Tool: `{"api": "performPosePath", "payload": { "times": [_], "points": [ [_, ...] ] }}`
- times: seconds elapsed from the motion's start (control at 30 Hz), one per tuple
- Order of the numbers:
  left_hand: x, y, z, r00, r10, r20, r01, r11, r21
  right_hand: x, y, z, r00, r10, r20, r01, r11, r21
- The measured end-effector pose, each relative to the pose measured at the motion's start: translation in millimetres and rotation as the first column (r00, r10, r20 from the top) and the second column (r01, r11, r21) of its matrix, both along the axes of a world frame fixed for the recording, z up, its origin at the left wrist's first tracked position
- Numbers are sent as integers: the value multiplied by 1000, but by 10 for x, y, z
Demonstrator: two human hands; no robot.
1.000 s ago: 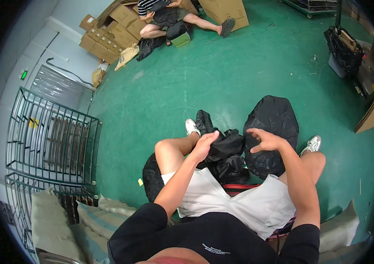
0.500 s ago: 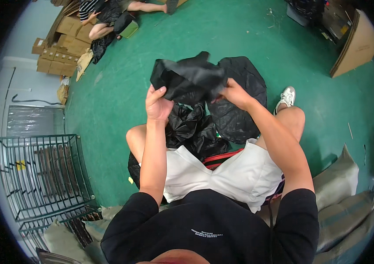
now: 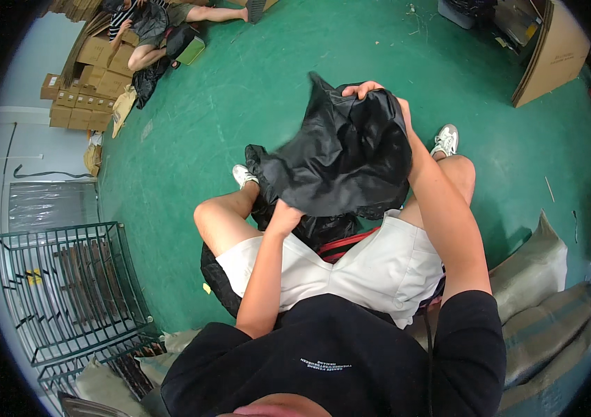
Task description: Inspecting and manipulating a black fabric cover in a manufacturing facility.
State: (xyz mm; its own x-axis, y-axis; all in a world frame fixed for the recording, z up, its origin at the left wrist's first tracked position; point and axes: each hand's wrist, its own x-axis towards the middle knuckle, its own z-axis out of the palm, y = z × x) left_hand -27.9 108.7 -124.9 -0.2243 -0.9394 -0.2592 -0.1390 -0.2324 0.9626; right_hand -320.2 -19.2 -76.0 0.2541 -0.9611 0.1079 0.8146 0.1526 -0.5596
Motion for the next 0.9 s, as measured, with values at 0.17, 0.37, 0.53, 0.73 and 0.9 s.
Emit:
{"api": "performPosePath", "payload": {
  "times": [0.17,0.37,0.53,0.73,0.9],
  "points": [
    [-212,117,-36,908,420,14,-397,848,351,-4,-9,-5,995,99,25,-93,982,-167],
    [-685,-46,279,943,194,-269,-251,948,-196,375,54,-118,676,-263,-689,115,960,-254],
    [-1009,-489,451,943,324,81,-272,887,-374,417,146,-117,306,-552,-776,51,823,-566],
    [-634,-803,555,985,117,-127,-139,973,-183,357,141,-64,2,-702,-712,11,712,-702],
    [-411,-783,745,901,119,-418,-75,990,120,407,75,-215,468,-303,-830,-137,903,-408]
  ]
}}
